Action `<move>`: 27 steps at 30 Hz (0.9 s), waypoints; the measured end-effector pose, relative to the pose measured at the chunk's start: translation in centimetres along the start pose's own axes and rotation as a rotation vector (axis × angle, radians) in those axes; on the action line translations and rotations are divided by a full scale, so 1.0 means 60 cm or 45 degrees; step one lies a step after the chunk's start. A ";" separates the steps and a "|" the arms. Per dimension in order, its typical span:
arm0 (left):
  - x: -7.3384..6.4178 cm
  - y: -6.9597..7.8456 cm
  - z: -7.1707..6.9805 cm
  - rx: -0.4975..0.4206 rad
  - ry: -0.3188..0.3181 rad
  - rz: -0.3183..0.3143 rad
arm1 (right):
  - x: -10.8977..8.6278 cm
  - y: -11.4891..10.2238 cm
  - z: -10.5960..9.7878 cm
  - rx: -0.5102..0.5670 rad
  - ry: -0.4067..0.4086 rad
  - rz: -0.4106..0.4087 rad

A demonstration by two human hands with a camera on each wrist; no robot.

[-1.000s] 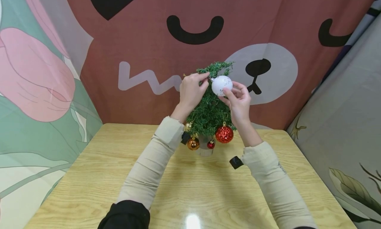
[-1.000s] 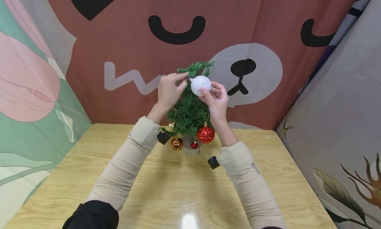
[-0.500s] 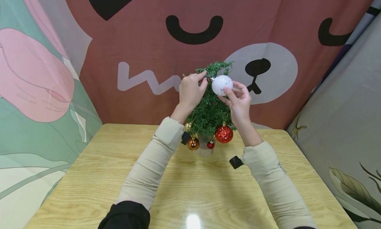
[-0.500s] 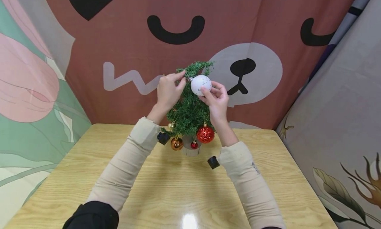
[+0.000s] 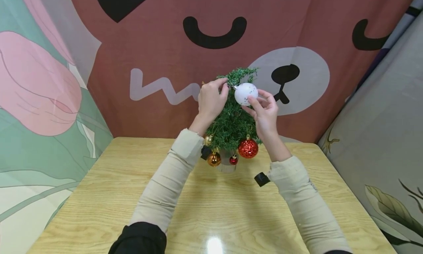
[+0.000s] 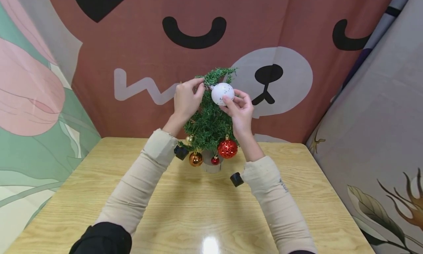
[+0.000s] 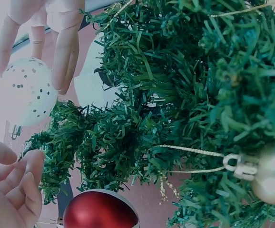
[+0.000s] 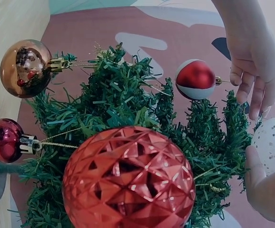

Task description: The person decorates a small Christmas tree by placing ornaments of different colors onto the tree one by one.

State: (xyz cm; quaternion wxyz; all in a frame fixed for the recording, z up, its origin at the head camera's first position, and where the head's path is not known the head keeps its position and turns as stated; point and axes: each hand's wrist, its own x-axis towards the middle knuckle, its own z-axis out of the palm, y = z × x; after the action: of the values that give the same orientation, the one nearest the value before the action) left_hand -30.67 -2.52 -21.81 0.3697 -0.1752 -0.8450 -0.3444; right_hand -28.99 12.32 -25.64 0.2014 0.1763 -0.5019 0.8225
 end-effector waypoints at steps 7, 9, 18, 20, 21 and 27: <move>0.006 0.003 -0.001 -0.014 -0.055 -0.039 | -0.001 0.001 -0.002 -0.004 0.009 0.031; 0.006 0.003 0.000 -0.019 -0.064 -0.050 | -0.001 0.001 -0.003 -0.001 0.014 0.036; 0.002 0.001 0.004 -0.114 -0.072 -0.109 | -0.007 0.006 -0.005 -0.014 0.019 0.044; 0.001 0.000 0.005 -0.192 -0.064 -0.129 | -0.008 0.008 -0.006 -0.023 0.020 0.051; 0.001 0.000 0.005 -0.233 -0.058 -0.137 | -0.009 0.009 -0.007 -0.029 0.020 0.054; 0.002 0.000 0.006 -0.366 -0.059 -0.210 | -0.015 0.012 -0.005 -0.085 0.001 0.073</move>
State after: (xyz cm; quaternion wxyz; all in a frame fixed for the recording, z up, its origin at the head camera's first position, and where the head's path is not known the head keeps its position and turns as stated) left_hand -30.94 -2.24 -21.91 0.2916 -0.1640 -0.8068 -0.4869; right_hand -28.63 12.17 -26.79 0.1838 0.1549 -0.5337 0.8108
